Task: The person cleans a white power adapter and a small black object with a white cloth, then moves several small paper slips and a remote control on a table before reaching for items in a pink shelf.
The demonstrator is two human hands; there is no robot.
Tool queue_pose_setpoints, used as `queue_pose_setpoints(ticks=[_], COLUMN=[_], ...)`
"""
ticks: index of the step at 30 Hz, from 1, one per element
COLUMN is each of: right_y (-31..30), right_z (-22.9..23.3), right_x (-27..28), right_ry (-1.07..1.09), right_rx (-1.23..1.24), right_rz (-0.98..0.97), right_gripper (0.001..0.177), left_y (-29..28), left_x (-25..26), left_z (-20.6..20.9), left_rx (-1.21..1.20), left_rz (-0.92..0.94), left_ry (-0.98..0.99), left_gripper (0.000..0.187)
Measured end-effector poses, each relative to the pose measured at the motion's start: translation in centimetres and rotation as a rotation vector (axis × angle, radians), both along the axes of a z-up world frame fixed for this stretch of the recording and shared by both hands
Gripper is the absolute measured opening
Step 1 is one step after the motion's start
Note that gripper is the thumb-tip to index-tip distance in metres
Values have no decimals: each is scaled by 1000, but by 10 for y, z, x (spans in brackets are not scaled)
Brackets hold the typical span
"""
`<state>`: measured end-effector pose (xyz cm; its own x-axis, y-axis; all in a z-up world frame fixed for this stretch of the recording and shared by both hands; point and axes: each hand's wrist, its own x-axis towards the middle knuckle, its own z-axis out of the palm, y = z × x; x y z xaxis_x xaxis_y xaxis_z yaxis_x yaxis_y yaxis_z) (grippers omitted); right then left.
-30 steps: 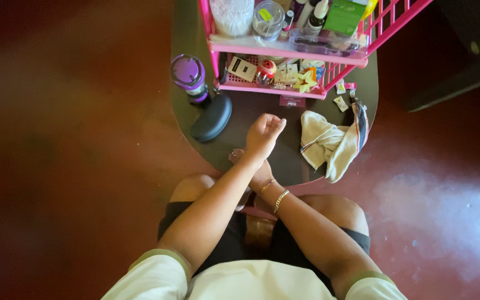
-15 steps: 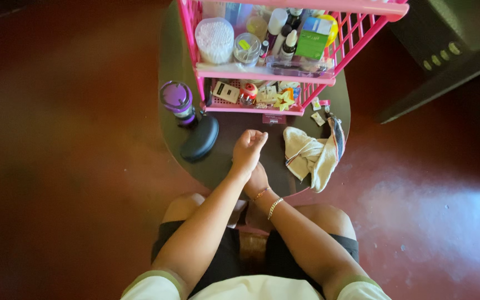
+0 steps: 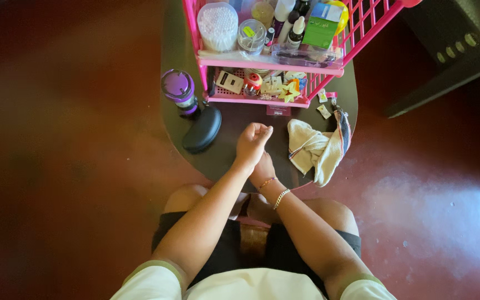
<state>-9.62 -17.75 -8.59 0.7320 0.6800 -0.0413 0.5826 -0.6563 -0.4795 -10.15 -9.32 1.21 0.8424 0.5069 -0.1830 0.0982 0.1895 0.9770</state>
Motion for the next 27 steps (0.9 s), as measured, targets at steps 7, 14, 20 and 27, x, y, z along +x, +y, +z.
queue_pose_setpoints(ticks=[7,14,20,27], right_y=[2,2,-25,-26], right_z=[4,35,55,114], right_x=[-6,10,58,42], right_ry=[-196,-57,586,607], right_rx=[-36,-59,546,738], right_rz=[11,-95,-263,-285], right_gripper=[18,19,19,26], left_y=[7,22,38,8], left_x=[1,11,12,5], left_z=[-7,-51,-61,-27], left_rx=[28,-176,-407,-876], left_rz=[105,281,248,-55], left_ry=[-1,-50,176,125], left_gripper=[27,31,43,77])
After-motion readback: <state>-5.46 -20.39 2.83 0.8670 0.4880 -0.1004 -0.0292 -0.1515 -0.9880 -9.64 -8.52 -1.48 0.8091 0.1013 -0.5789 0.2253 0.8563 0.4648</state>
